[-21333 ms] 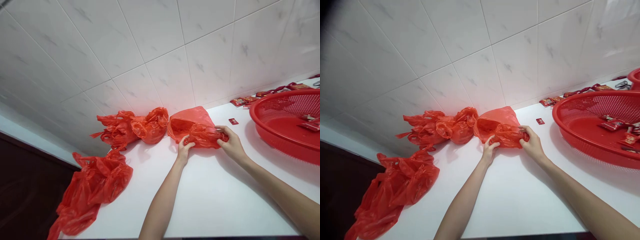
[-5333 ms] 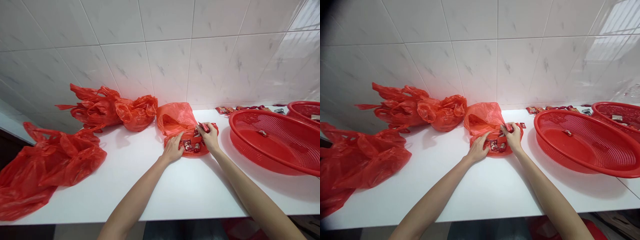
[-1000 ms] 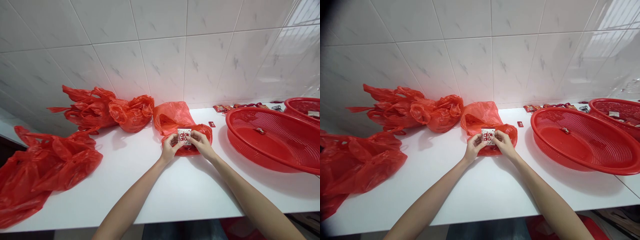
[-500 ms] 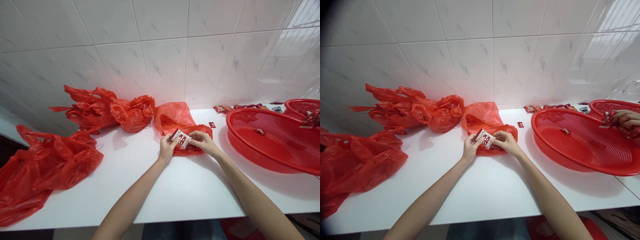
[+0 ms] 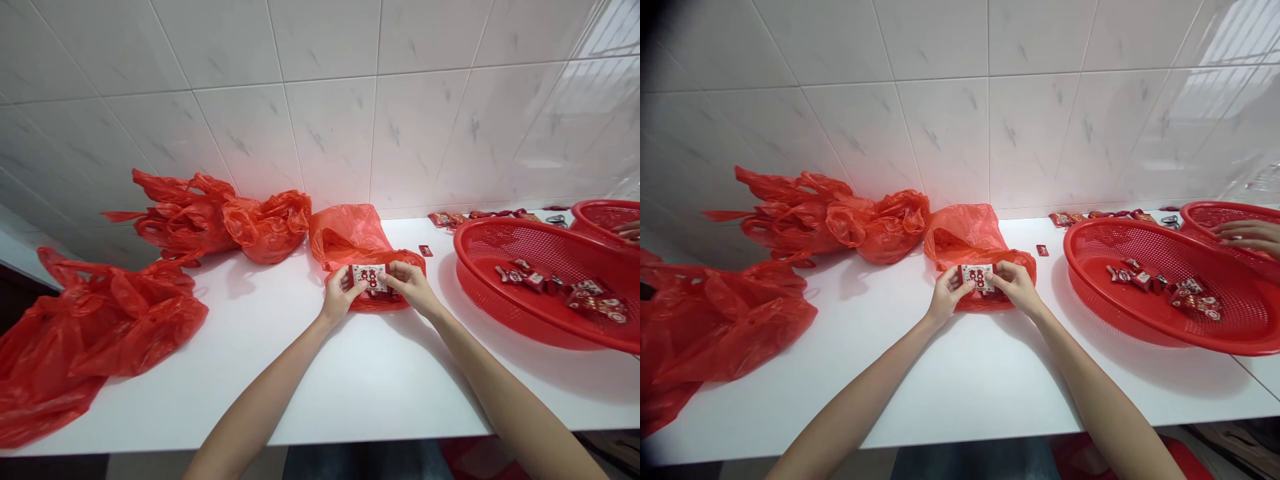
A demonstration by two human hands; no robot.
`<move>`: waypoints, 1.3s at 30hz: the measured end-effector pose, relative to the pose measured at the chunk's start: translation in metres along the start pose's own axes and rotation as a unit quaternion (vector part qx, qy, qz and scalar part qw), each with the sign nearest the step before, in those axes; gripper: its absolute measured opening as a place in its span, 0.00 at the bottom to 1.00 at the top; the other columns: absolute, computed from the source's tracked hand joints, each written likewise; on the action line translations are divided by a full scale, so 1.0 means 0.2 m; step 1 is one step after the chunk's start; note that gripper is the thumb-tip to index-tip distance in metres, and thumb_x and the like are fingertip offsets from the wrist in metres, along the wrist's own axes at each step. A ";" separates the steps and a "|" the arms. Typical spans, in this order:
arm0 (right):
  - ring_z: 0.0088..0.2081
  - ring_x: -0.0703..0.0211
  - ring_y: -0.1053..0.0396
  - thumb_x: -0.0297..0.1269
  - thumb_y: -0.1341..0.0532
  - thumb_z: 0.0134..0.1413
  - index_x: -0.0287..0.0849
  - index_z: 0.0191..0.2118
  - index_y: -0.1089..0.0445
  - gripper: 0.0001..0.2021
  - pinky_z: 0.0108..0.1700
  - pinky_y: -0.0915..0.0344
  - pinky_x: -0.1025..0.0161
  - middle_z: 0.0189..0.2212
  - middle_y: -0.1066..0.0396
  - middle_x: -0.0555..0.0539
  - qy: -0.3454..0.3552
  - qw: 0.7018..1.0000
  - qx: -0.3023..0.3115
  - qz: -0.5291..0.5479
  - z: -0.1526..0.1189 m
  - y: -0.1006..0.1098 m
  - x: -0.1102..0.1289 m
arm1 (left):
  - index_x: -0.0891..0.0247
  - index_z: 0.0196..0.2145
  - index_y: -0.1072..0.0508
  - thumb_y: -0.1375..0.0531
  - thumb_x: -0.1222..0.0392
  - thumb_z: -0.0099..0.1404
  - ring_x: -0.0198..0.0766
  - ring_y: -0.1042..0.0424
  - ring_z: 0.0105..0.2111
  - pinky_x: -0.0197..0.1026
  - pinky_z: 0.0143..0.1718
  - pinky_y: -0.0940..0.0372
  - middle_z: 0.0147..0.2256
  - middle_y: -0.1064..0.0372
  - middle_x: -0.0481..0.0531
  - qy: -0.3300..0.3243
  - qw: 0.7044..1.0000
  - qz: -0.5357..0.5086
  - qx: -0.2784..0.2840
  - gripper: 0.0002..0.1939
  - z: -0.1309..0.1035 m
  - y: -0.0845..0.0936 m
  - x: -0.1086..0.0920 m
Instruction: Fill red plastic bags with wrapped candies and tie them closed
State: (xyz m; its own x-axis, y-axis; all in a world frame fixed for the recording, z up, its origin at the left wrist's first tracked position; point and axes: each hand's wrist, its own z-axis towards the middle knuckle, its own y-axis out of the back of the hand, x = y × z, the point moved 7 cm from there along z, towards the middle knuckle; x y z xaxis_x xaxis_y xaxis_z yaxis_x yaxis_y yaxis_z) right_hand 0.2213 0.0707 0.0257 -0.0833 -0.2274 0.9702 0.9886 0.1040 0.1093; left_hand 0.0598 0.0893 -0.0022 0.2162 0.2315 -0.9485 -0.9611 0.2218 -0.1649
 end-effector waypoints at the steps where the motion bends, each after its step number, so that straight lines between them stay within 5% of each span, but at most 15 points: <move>1: 0.26 0.63 0.38 0.57 0.32 0.48 0.43 0.27 0.35 0.22 0.29 0.40 0.64 0.23 0.35 0.53 0.006 1.000 0.005 -0.005 0.00 -0.01 0.01 | 0.63 0.39 0.26 0.29 0.54 0.53 0.41 0.23 0.37 0.43 0.44 0.28 0.38 0.21 0.53 0.002 1.000 0.004 -0.003 0.18 0.00 0.00 0.00; 6: 0.24 0.65 0.45 0.59 0.34 0.51 0.43 0.24 0.38 0.24 0.27 0.44 0.65 0.21 0.43 0.55 0.028 0.999 0.017 -0.041 -0.01 -0.02 0.04 | 0.63 0.39 0.26 0.29 0.50 0.52 0.38 0.24 0.34 0.41 0.39 0.27 0.35 0.22 0.50 0.029 1.000 -0.010 -0.003 0.21 0.00 0.01 0.03; 16: 0.30 0.59 0.31 0.59 0.35 0.51 0.42 0.32 0.31 0.22 0.32 0.32 0.63 0.28 0.28 0.49 0.006 0.999 0.038 -0.028 -0.02 -0.05 0.02 | 0.64 0.35 0.25 0.29 0.49 0.51 0.40 0.24 0.34 0.42 0.40 0.28 0.34 0.22 0.52 0.015 1.000 -0.010 -0.021 0.19 0.01 0.02 0.01; 23: 0.31 0.54 0.27 0.55 0.35 0.53 0.41 0.31 0.29 0.19 0.35 0.29 0.58 0.28 0.25 0.46 0.014 0.996 -0.017 -0.083 0.00 0.01 -0.02 | 0.63 0.43 0.27 0.34 0.56 0.57 0.43 0.23 0.41 0.46 0.47 0.29 0.40 0.23 0.55 -0.028 0.995 0.058 -0.070 0.16 -0.01 0.06 -0.01; 28: 0.38 0.48 0.23 0.48 0.35 0.54 0.42 0.43 0.26 0.16 0.41 0.26 0.52 0.37 0.21 0.43 0.027 0.989 -0.006 -0.144 0.00 0.00 -0.06 | 0.62 0.44 0.28 0.38 0.63 0.59 0.43 0.25 0.46 0.50 0.54 0.32 0.44 0.24 0.56 -0.074 0.983 0.130 -0.111 0.13 -0.02 0.10 -0.03; 34: 0.47 0.44 0.26 0.37 0.40 0.56 0.44 0.47 0.26 0.13 0.51 0.31 0.46 0.44 0.22 0.41 0.088 0.949 -0.045 -0.298 0.01 0.04 -0.04 | 0.61 0.44 0.27 0.41 0.67 0.59 0.45 0.25 0.45 0.51 0.53 0.32 0.43 0.23 0.55 -0.121 0.958 0.247 -0.081 0.14 -0.02 0.09 -0.03; 39: 0.49 0.42 0.27 0.32 0.42 0.53 0.43 0.46 0.25 0.15 0.53 0.33 0.46 0.45 0.22 0.41 0.110 0.924 -0.077 -0.359 0.02 0.12 -0.03 | 0.59 0.46 0.24 0.40 0.67 0.59 0.48 0.27 0.50 0.53 0.55 0.35 0.48 0.24 0.56 -0.172 0.918 0.358 0.012 0.16 -0.04 -0.01 -0.05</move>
State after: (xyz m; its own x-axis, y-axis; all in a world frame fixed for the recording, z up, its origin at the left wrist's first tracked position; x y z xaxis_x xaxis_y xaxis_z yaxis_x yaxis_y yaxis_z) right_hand 0.2455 0.0796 0.0227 -0.7140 -0.3767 0.5901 0.6955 -0.2854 0.6594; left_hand 0.0575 0.0800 0.0056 -0.4236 0.6103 -0.6693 -0.8747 -0.0835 0.4775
